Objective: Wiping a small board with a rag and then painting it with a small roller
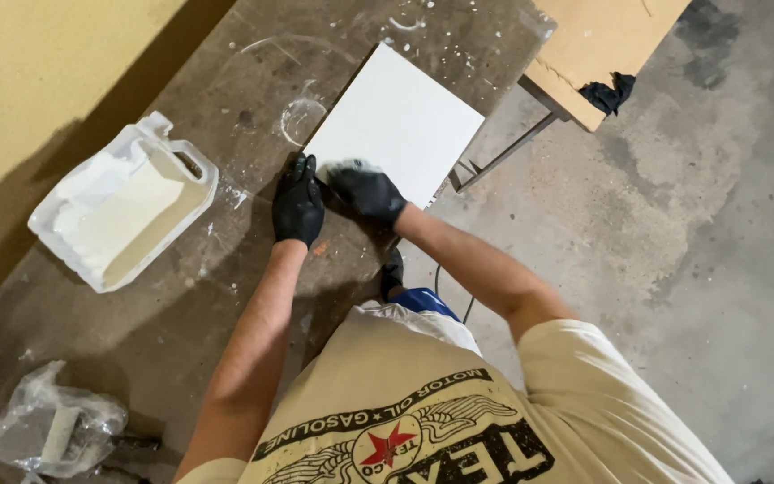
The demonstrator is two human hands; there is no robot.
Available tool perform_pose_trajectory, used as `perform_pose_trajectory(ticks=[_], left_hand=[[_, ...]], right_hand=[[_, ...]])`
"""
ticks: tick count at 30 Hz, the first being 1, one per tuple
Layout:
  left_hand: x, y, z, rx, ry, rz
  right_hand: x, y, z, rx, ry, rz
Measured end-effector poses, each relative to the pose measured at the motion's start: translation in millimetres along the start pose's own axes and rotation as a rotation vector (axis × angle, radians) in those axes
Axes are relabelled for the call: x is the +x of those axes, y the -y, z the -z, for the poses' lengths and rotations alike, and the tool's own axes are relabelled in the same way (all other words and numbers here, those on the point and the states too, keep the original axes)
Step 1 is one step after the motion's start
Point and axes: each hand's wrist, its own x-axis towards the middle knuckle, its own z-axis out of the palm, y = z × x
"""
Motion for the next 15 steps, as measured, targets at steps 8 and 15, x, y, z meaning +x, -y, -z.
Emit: perform_pose_trajectory(ticks=[8, 15], left_hand=[[-4.1, -14.2, 11.7, -0.056, -0.243, -0.067], [2.6, -25.4, 22.2, -0.092, -0.323, -0.116]], right_hand=[[-69.2, -129.4, 96.3, 0.076, 0.315, -0.071], [-138.1, -198.2, 78.5, -0.022, 0.086, 0.148]])
